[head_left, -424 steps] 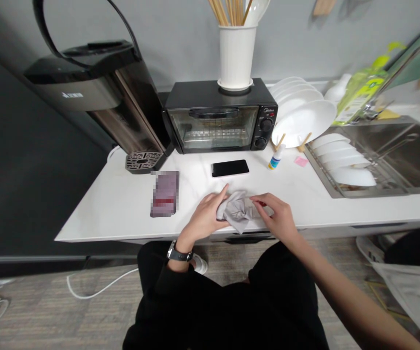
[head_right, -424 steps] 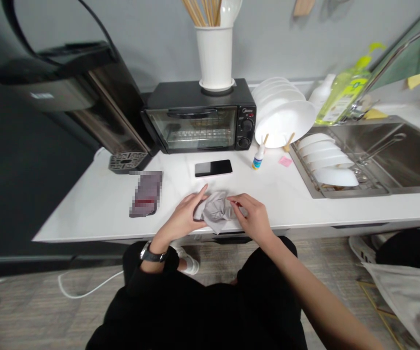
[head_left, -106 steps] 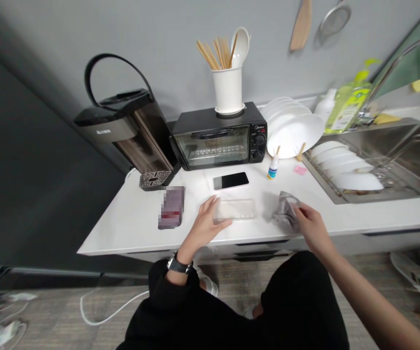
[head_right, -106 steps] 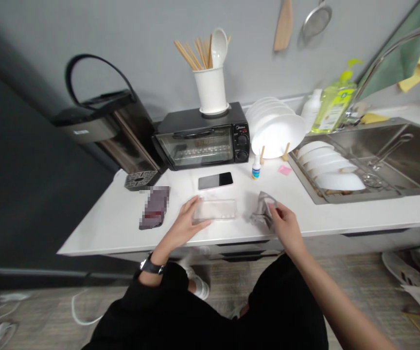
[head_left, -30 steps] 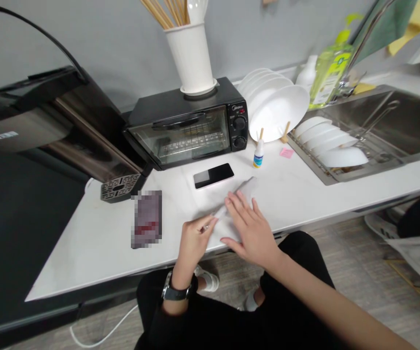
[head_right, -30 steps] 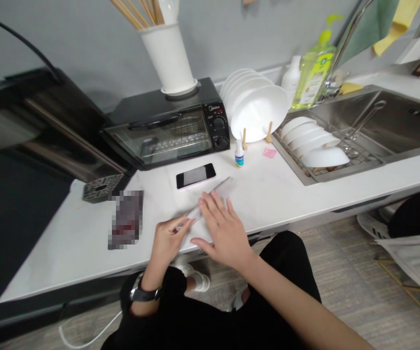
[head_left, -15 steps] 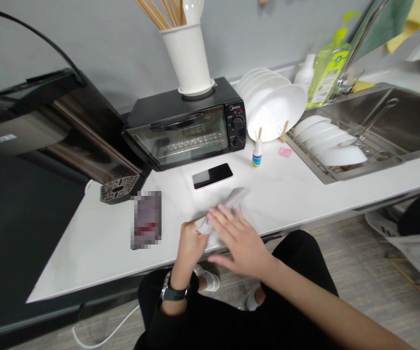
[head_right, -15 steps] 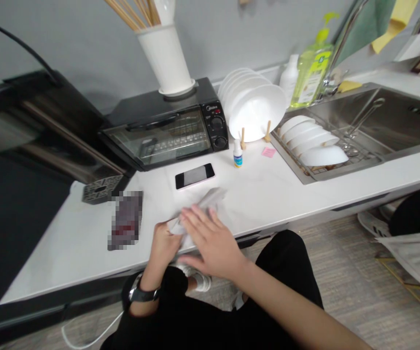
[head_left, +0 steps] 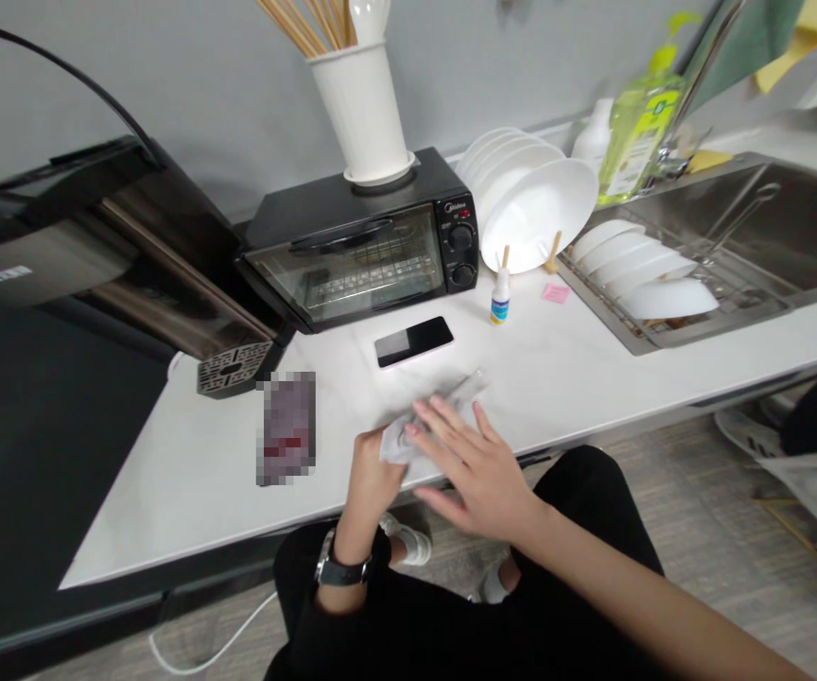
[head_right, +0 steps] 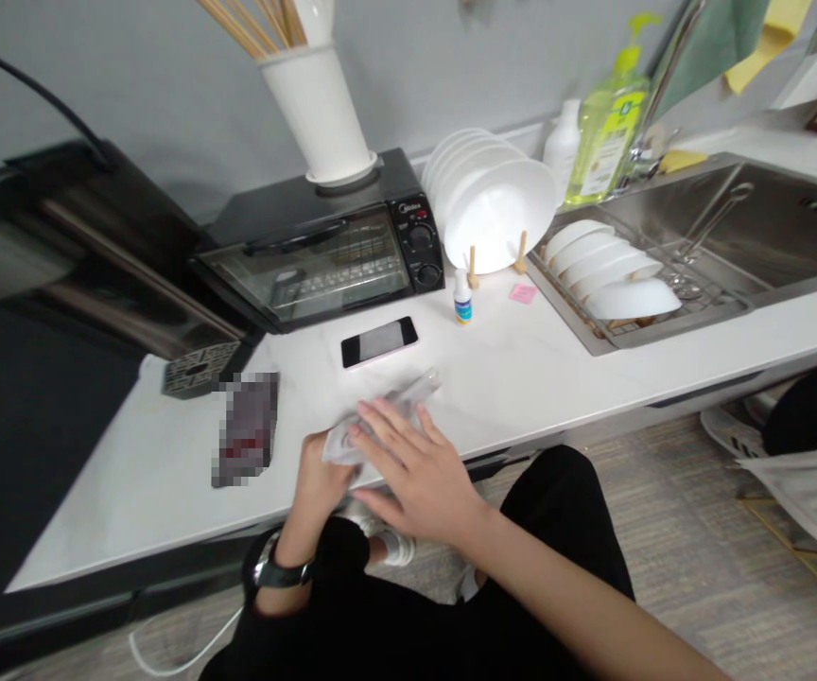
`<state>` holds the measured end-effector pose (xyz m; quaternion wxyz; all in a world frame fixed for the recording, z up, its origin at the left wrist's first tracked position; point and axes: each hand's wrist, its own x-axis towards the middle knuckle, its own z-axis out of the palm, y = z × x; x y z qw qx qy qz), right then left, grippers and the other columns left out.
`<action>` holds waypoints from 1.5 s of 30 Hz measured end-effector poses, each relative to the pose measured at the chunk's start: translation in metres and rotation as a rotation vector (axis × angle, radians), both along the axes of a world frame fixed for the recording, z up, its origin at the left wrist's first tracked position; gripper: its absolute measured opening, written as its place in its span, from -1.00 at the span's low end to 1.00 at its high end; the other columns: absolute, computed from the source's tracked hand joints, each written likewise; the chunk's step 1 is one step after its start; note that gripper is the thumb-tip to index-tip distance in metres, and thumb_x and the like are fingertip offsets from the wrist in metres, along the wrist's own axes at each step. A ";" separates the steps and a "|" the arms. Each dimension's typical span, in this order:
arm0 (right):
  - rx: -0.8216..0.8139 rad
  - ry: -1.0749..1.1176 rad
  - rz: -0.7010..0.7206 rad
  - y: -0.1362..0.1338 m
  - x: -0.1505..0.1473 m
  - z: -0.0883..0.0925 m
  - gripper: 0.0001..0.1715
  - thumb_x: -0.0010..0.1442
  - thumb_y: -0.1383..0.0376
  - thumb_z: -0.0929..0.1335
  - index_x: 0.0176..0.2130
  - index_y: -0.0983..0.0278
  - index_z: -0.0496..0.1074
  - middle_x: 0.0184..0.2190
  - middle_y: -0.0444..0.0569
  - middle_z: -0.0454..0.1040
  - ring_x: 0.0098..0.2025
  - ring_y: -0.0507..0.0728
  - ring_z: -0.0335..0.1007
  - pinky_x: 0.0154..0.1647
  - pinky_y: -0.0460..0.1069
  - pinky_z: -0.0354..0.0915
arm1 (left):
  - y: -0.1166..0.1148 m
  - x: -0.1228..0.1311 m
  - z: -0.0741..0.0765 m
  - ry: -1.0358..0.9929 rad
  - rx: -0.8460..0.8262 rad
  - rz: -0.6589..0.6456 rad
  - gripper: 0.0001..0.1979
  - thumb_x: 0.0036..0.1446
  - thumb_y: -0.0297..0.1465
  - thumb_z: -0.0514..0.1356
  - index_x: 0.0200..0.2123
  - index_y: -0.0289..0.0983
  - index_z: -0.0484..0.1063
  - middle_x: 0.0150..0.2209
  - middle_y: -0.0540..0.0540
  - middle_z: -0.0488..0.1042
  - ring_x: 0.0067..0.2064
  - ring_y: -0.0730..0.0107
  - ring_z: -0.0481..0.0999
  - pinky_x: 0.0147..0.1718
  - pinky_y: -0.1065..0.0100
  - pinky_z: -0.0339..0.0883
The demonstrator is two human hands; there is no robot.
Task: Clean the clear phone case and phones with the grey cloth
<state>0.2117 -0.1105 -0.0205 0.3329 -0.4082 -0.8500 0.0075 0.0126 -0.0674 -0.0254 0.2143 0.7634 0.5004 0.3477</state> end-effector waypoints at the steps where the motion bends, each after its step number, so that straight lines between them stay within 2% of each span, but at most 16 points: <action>1: 0.003 0.060 -0.061 0.004 0.001 0.003 -0.39 0.51 0.12 0.20 0.40 0.33 0.24 0.48 0.15 0.17 0.56 0.27 -0.07 0.52 0.35 -0.05 | 0.000 0.000 0.001 0.003 -0.005 -0.003 -0.75 0.14 -0.43 0.14 -0.58 -0.28 0.41 -0.59 -0.01 0.50 -0.57 0.43 0.42 -0.51 0.46 0.26; 5: -0.011 0.097 -0.119 0.035 0.011 0.008 -0.54 0.51 0.17 0.21 0.23 0.34 0.41 0.28 0.18 0.47 0.44 0.31 0.20 0.47 0.34 0.07 | -0.002 0.004 0.003 0.008 -0.003 -0.002 -0.79 0.18 -0.45 0.13 -0.48 -0.28 0.48 -0.51 -0.05 0.57 -0.47 0.36 0.53 -0.41 0.44 0.34; 8: -0.007 -0.028 -0.109 0.051 0.006 0.011 -0.56 0.49 0.06 0.25 0.01 0.32 0.52 0.00 0.17 0.61 0.18 0.36 0.44 0.45 0.38 0.07 | -0.002 0.006 0.002 0.007 0.021 0.002 -0.77 0.16 -0.46 0.12 -0.56 -0.27 0.39 -0.58 -0.03 0.50 -0.55 0.41 0.45 -0.51 0.46 0.24; 11: 0.046 -0.012 -0.189 0.053 -0.011 0.019 -0.47 0.49 -0.01 0.22 -0.01 0.35 0.51 0.04 0.23 0.57 0.17 0.38 0.41 0.47 0.41 -0.02 | -0.002 0.006 0.000 -0.005 0.024 0.001 -0.73 0.13 -0.47 0.12 -0.62 -0.25 0.29 -0.64 0.00 0.43 -0.62 0.46 0.36 -0.57 0.46 0.16; 13: 0.096 -0.005 -0.140 0.052 -0.022 0.025 -0.45 0.51 0.00 0.21 0.07 0.38 0.48 0.11 0.24 0.53 0.22 0.35 0.36 0.46 0.35 0.01 | -0.001 0.004 -0.003 -0.010 0.025 0.003 -0.73 0.11 -0.48 0.12 -0.63 -0.24 0.28 -0.65 0.00 0.42 -0.63 0.46 0.34 -0.57 0.45 0.16; 17: 0.044 -0.170 0.116 0.064 -0.023 0.027 -0.50 0.52 0.03 0.22 -0.15 0.32 0.54 -0.24 0.06 0.61 -0.12 0.23 0.51 0.13 0.15 0.34 | 0.000 0.003 -0.008 -0.019 0.035 0.042 -0.76 0.09 -0.50 0.12 -0.62 -0.24 0.32 -0.65 -0.01 0.41 -0.62 0.42 0.34 -0.56 0.43 0.20; 20: -0.015 -0.220 -0.013 0.081 -0.004 0.020 -0.42 0.53 0.04 0.20 -0.33 0.31 0.54 -0.40 0.04 0.58 -0.26 0.23 0.51 -0.07 0.14 0.36 | 0.000 0.006 -0.007 -0.033 0.017 0.045 -0.75 0.21 -0.45 0.15 -0.52 -0.26 0.47 -0.58 -0.02 0.51 -0.56 0.40 0.43 -0.49 0.43 0.31; 23: -0.010 -0.168 -0.181 0.084 0.002 0.016 -0.42 0.55 0.14 0.16 -0.30 0.33 0.58 -0.37 0.08 0.62 -0.24 0.24 0.53 0.13 0.21 0.31 | -0.001 0.009 -0.007 -0.059 0.009 0.035 -0.79 0.30 -0.40 0.16 -0.34 -0.26 0.58 -0.42 -0.06 0.64 -0.44 0.34 0.56 -0.37 0.41 0.42; 27: 0.027 -0.136 0.014 0.060 -0.031 0.015 -0.50 0.53 0.12 0.21 0.09 0.40 0.54 -0.12 0.11 0.67 -0.07 0.24 0.54 0.43 0.22 0.08 | -0.001 0.004 -0.008 -0.044 0.060 0.020 -0.75 0.13 -0.51 0.14 -0.59 -0.25 0.39 -0.64 -0.01 0.44 -0.60 0.40 0.39 -0.54 0.43 0.25; 29: 0.020 -0.161 0.088 0.055 -0.040 0.015 -0.44 0.51 0.08 0.24 0.20 0.44 0.47 -0.07 0.12 0.67 -0.02 0.23 0.54 0.40 0.17 0.15 | -0.002 0.001 -0.009 -0.049 0.068 0.020 -0.76 0.05 -0.54 0.13 -0.64 -0.24 0.32 -0.65 -0.01 0.41 -0.61 0.41 0.35 -0.57 0.42 0.20; 31: -0.004 -0.177 0.063 0.062 -0.032 0.016 -0.49 0.51 0.11 0.24 0.13 0.41 0.53 -0.10 0.10 0.68 -0.05 0.23 0.56 0.32 0.16 0.24 | -0.002 0.002 -0.009 -0.046 0.063 0.017 -0.75 0.07 -0.55 0.13 -0.63 -0.25 0.34 -0.65 -0.01 0.42 -0.61 0.42 0.35 -0.57 0.42 0.19; 34: -0.049 -0.152 -0.137 0.080 -0.006 0.017 -0.53 0.50 0.25 0.20 -0.15 0.35 0.65 -0.23 0.09 0.70 -0.15 0.22 0.60 0.30 0.20 0.25 | -0.003 0.007 -0.008 -0.060 0.029 0.015 -0.77 0.23 -0.49 0.15 -0.46 -0.26 0.53 -0.52 -0.04 0.56 -0.51 0.37 0.49 -0.46 0.43 0.32; 36: -0.049 -0.111 -0.234 0.083 -0.002 0.016 -0.51 0.47 0.33 0.19 -0.23 0.34 0.66 -0.28 0.09 0.70 -0.10 0.24 0.61 0.39 0.25 0.16 | -0.002 0.009 -0.009 -0.064 -0.003 0.019 -0.78 0.29 -0.44 0.15 -0.33 -0.26 0.60 -0.42 -0.05 0.63 -0.44 0.34 0.55 -0.38 0.42 0.39; 39: 0.002 -0.072 -0.104 0.069 -0.026 0.016 -0.57 0.45 0.33 0.20 -0.08 0.36 0.65 -0.19 0.07 0.71 0.06 0.24 0.57 0.47 0.25 0.04 | 0.000 0.007 -0.011 -0.031 -0.019 0.028 -0.75 0.21 -0.50 0.15 -0.51 -0.28 0.51 -0.54 -0.05 0.55 -0.53 0.37 0.47 -0.47 0.43 0.32; 42: 0.029 -0.107 0.085 0.058 -0.046 0.017 -0.56 0.47 0.26 0.23 0.14 0.39 0.54 -0.07 0.07 0.69 0.03 0.19 0.57 0.43 0.17 0.15 | 0.000 0.002 -0.012 -0.015 -0.013 0.025 -0.71 0.13 -0.54 0.15 -0.63 -0.27 0.39 -0.63 -0.06 0.47 -0.58 0.38 0.41 -0.53 0.42 0.25; 45: -0.002 -0.128 0.051 0.071 -0.023 0.016 -0.57 0.48 0.27 0.22 0.06 0.37 0.59 -0.13 0.07 0.70 -0.08 0.19 0.61 0.32 0.17 0.28 | -0.001 0.002 -0.010 -0.023 -0.028 0.009 -0.71 0.21 -0.49 0.15 -0.57 -0.28 0.47 -0.59 -0.05 0.52 -0.55 0.37 0.45 -0.51 0.43 0.28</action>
